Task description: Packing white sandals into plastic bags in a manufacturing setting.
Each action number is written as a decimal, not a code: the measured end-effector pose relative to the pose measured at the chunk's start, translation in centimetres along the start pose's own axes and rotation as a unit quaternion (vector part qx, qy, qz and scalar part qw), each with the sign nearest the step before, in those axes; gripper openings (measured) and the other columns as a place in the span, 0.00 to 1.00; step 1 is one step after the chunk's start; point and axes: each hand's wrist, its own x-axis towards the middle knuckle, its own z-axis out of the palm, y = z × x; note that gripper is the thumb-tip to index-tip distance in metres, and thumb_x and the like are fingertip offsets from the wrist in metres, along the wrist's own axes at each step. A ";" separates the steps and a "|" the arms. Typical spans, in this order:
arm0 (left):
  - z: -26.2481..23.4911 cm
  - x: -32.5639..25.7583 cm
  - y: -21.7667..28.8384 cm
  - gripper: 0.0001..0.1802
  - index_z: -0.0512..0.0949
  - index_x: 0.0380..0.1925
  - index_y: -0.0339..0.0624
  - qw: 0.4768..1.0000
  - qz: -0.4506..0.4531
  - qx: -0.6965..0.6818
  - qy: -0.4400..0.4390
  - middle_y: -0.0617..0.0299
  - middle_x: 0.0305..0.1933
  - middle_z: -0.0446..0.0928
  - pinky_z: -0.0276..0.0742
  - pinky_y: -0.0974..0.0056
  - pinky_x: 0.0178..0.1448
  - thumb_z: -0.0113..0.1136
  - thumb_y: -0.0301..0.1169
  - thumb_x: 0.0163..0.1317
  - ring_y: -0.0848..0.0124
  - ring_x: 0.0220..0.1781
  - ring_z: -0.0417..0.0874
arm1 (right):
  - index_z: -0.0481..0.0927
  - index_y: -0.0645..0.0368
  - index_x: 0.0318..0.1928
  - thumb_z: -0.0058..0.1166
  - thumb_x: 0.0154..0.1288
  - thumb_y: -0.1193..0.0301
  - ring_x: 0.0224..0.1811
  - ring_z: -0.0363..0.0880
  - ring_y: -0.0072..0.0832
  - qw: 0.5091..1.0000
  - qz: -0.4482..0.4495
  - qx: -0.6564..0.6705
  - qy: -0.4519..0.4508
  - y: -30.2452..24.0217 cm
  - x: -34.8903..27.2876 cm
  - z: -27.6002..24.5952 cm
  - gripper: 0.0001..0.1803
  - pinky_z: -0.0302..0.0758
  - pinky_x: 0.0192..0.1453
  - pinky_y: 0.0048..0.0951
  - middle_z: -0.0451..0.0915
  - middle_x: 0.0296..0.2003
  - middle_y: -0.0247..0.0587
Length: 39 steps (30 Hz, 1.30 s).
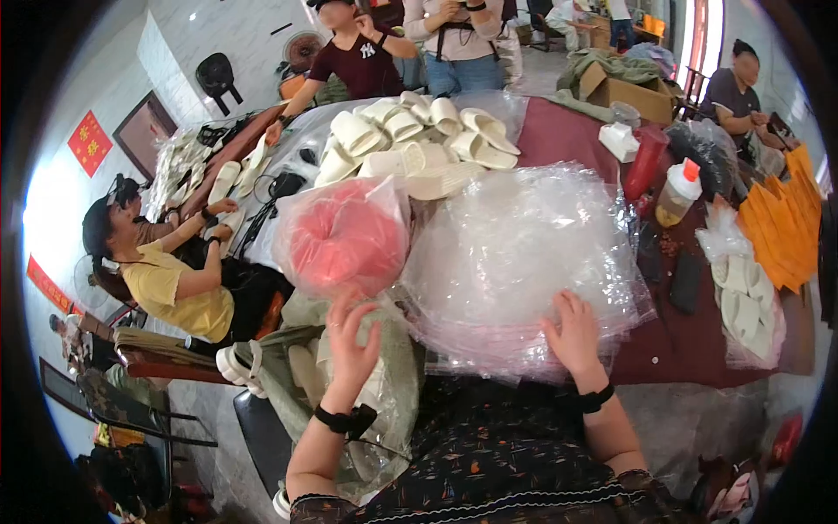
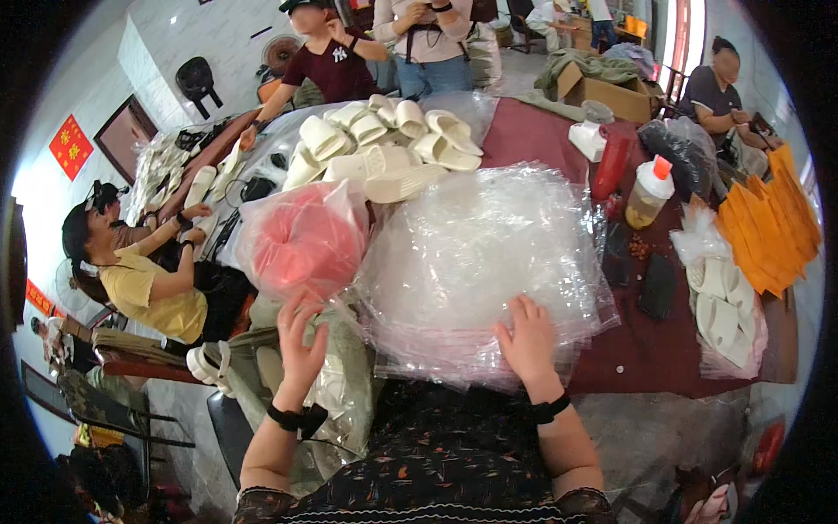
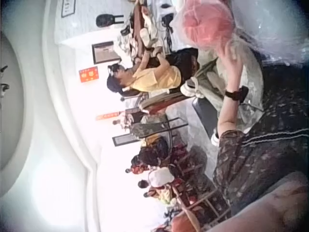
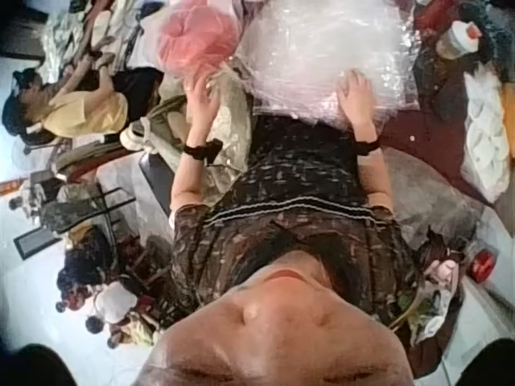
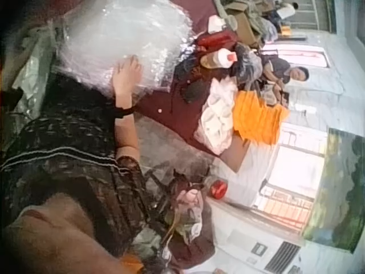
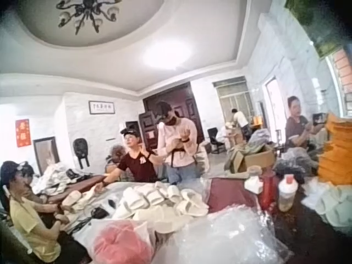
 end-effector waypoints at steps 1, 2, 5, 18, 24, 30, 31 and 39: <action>0.7 1.8 1.9 0.22 0.79 0.52 0.44 0.996 0.076 -0.026 -0.039 0.47 0.69 0.69 0.66 0.49 0.69 0.65 0.22 0.55 0.47 0.69 0.68 | 0.76 0.63 0.58 0.62 0.61 0.62 0.60 0.72 0.50 1.000 0.001 -0.004 0.005 0.1 0.0 0.1 0.28 0.72 0.63 0.48 0.74 0.62 0.50; 1.8 3.5 3.5 0.21 0.80 0.51 0.43 0.992 0.105 -0.049 -0.053 0.48 0.68 0.69 0.68 0.50 0.68 0.66 0.22 0.55 0.48 0.68 0.70 | 0.76 0.64 0.59 0.62 0.61 0.62 0.59 0.72 0.50 1.000 -0.004 0.001 0.007 0.2 0.0 0.2 0.28 0.72 0.62 0.47 0.74 0.61 0.51; 6.1 9.4 6.1 0.23 0.78 0.54 0.42 0.978 0.183 -0.070 -0.072 0.49 0.68 0.70 0.71 0.51 0.65 0.66 0.24 0.56 0.49 0.65 0.72 | 0.75 0.65 0.59 0.62 0.60 0.63 0.58 0.72 0.50 1.000 0.001 0.000 0.001 0.2 -0.1 -0.2 0.29 0.72 0.62 0.47 0.74 0.60 0.52; 25.1 22.7 -8.0 0.31 0.65 0.70 0.45 0.912 0.114 0.360 -0.157 0.41 0.75 0.60 0.62 0.47 0.75 0.51 0.28 0.64 0.48 0.77 0.60 | 0.75 0.65 0.59 0.62 0.60 0.60 0.55 0.72 0.53 0.998 -0.018 0.044 0.028 0.2 -0.8 0.4 0.31 0.70 0.59 0.50 0.74 0.61 0.56; 22.9 26.8 -5.5 0.11 0.75 0.46 0.42 0.968 -0.057 0.220 -0.110 0.46 0.42 0.84 0.81 0.45 0.51 0.51 0.32 0.67 0.45 0.46 0.85 | 0.76 0.64 0.59 0.65 0.57 0.61 0.52 0.73 0.51 0.997 -0.015 0.058 0.044 0.6 -0.8 0.8 0.31 0.71 0.56 0.50 0.74 0.60 0.55; 15.3 31.3 -1.7 0.15 0.78 0.43 0.39 0.988 -0.130 0.005 0.082 0.33 0.40 0.80 0.74 0.41 0.49 0.51 0.39 0.69 0.38 0.46 0.81 | 0.76 0.64 0.58 0.63 0.59 0.61 0.51 0.73 0.52 0.998 -0.019 0.040 0.050 1.0 -0.9 0.4 0.30 0.72 0.55 0.49 0.74 0.60 0.55; 13.9 31.7 -1.4 0.15 0.79 0.44 0.38 0.987 -0.132 -0.002 0.090 0.36 0.39 0.82 0.75 0.44 0.48 0.52 0.38 0.70 0.42 0.45 0.83 | 0.76 0.64 0.59 0.62 0.59 0.61 0.52 0.73 0.52 0.997 -0.023 0.043 0.052 1.0 -0.8 0.5 0.30 0.72 0.56 0.49 0.74 0.61 0.55; 7.4 27.9 6.2 0.18 0.77 0.54 0.34 0.867 -0.134 -0.479 -0.038 0.62 0.44 0.82 0.83 0.64 0.45 0.52 0.37 0.76 0.73 0.41 0.84 | 0.75 0.64 0.59 0.61 0.60 0.61 0.54 0.72 0.52 0.999 -0.003 0.023 0.026 1.4 -1.0 1.0 0.30 0.71 0.60 0.49 0.73 0.62 0.55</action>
